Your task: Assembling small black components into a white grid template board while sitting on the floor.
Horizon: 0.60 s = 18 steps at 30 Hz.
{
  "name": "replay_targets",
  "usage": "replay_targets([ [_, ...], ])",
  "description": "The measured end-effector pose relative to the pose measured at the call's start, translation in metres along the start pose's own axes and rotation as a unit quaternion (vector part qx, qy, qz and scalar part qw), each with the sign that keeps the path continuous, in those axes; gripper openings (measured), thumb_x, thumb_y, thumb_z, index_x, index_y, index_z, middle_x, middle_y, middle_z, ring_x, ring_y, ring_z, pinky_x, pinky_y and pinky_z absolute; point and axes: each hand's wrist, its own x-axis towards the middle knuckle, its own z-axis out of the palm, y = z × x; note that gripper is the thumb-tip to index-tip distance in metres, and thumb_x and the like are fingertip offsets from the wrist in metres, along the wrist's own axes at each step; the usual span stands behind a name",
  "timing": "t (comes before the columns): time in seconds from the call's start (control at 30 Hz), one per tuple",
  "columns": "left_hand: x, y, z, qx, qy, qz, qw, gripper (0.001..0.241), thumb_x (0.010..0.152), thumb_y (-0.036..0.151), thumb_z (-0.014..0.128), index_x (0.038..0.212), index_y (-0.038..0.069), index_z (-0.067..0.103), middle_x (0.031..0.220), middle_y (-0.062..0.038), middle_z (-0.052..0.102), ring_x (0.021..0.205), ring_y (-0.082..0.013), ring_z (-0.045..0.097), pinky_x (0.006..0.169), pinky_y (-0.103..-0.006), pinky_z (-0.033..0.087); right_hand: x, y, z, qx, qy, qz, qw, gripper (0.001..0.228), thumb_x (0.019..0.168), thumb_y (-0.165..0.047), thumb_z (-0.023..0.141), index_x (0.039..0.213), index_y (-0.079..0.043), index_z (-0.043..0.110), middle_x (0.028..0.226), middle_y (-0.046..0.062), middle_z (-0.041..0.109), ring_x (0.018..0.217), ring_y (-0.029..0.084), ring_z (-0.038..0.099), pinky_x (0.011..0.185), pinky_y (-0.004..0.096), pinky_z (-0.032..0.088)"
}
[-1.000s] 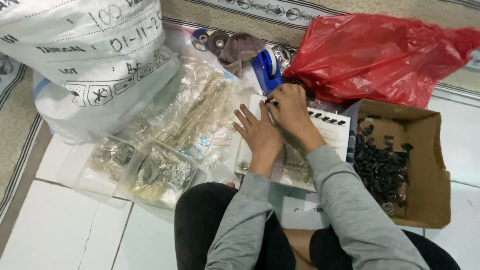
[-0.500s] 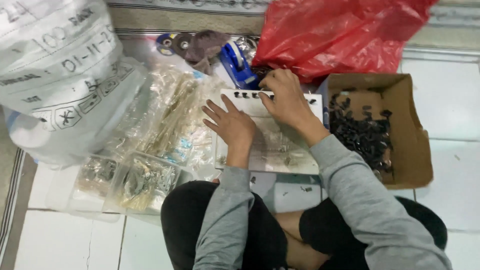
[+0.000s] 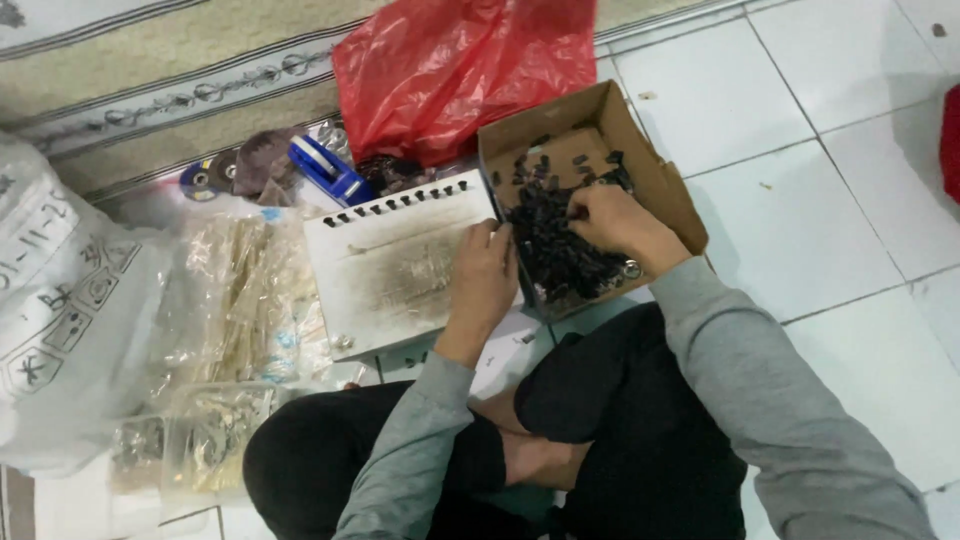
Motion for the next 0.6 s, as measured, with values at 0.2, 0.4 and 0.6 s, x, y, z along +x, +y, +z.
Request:
replay_targets([
  [0.2,-0.004,0.015,0.128,0.038,-0.155,0.074,0.984,0.02,0.083,-0.002,0.066,0.102,-0.002,0.072,0.093,-0.018,0.067,0.089,-0.0305,0.066,0.083,-0.0377,0.056,0.029,0.121,0.085,0.028,-0.031,0.097,0.994,0.022,0.084,-0.019,0.074,0.104,-0.014,0.082,0.103,0.016,0.079,0.104,0.039,0.073,0.093,0.05,0.058],
  [0.4,-0.006,0.012,0.19,0.09,-0.24,0.036,0.966,0.011,0.085,-0.001,0.062,0.09,0.0,0.072,0.091,-0.015,0.068,0.087,-0.0276,0.067,0.073,-0.0341,0.058,0.022,0.097,0.101,0.068,-0.08,0.171,0.98,0.028,0.09,-0.007,0.061,0.112,0.004,0.076,0.112,0.027,0.074,0.113,0.044,0.068,0.1,0.055,0.056],
  [0.6,-0.002,0.019,0.181,0.126,-0.228,0.029,0.965,0.013,0.084,0.001,0.065,0.094,0.003,0.073,0.094,-0.015,0.068,0.089,-0.0261,0.067,0.076,-0.0308,0.057,0.047,0.106,0.114,0.057,-0.074,0.173,0.98,0.021,0.088,-0.003,0.059,0.095,0.004,0.078,0.092,0.026,0.076,0.093,0.041,0.075,0.079,0.052,0.062],
])
